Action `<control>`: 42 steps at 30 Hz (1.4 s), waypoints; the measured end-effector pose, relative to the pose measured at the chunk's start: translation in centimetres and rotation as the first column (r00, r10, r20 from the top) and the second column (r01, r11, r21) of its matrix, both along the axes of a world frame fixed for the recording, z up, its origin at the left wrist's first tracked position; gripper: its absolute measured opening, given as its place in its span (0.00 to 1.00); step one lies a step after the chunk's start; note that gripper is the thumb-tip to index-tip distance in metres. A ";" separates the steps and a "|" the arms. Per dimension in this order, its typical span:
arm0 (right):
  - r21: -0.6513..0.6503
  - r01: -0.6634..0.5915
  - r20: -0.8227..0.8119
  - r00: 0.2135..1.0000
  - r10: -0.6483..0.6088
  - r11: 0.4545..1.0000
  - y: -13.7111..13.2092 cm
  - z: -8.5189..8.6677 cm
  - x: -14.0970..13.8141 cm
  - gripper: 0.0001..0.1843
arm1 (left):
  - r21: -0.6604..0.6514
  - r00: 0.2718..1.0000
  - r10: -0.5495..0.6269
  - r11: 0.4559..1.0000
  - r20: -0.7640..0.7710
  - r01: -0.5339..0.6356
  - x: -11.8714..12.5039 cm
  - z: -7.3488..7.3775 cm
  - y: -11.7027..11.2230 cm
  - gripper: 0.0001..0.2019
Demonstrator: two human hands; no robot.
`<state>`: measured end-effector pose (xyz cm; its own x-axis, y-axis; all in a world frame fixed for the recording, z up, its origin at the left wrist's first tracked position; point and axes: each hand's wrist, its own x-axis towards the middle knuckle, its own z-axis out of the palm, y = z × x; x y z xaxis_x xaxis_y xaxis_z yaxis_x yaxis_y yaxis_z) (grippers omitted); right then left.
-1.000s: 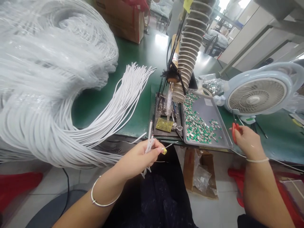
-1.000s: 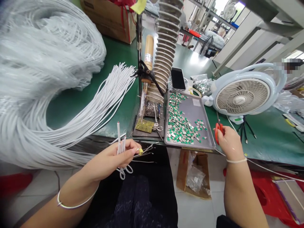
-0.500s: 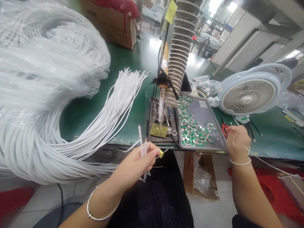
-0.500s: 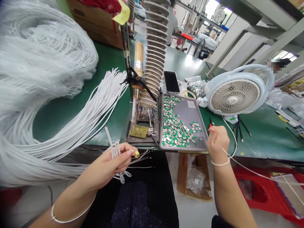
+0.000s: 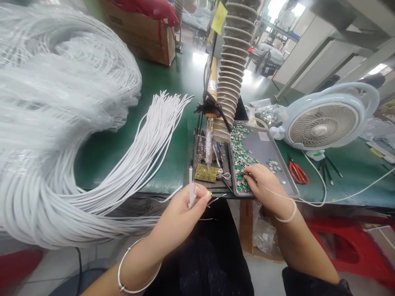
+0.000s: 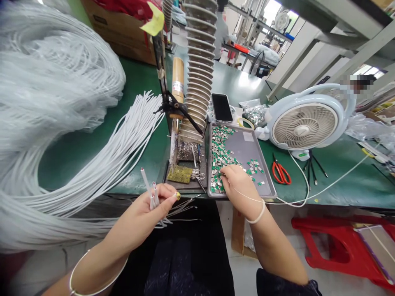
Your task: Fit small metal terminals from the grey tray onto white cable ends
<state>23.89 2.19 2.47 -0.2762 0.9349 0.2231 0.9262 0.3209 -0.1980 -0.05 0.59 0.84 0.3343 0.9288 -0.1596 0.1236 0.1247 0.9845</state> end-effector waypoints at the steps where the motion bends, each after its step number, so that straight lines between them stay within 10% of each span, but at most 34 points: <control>1: -0.016 0.002 0.025 1.000 -0.002 1.000 0.1 0.1 0.0 0.07 | 0.017 1.000 0.000 1.000 -0.008 0.001 0.1 0.0 0.0 0.08; 10: -0.045 0.044 0.160 0.986 -0.036 0.998 0.3 0.5 -0.4 0.09 | 0.097 1.000 -0.001 0.995 -0.008 0.001 0.3 -0.4 -0.3 0.07; 18: 0.157 0.127 -0.171 0.980 -0.100 0.979 -1.9 0.5 -1.9 0.07 | 0.079 1.000 -0.001 0.997 -0.019 0.003 0.5 -0.4 -0.3 0.07; 27: 0.107 -0.109 -0.566 0.811 0.150 0.988 -3.5 0.0 -7.0 0.05 | 0.082 1.000 0.002 0.997 0.012 -0.003 0.8 -0.1 -0.5 0.05; 42: -0.024 -0.066 -0.682 0.730 0.031 0.998 -3.1 -0.5 -9.0 0.06 | 0.097 0.991 0.050 0.993 0.125 -0.062 0.9 -0.9 -1.0 0.05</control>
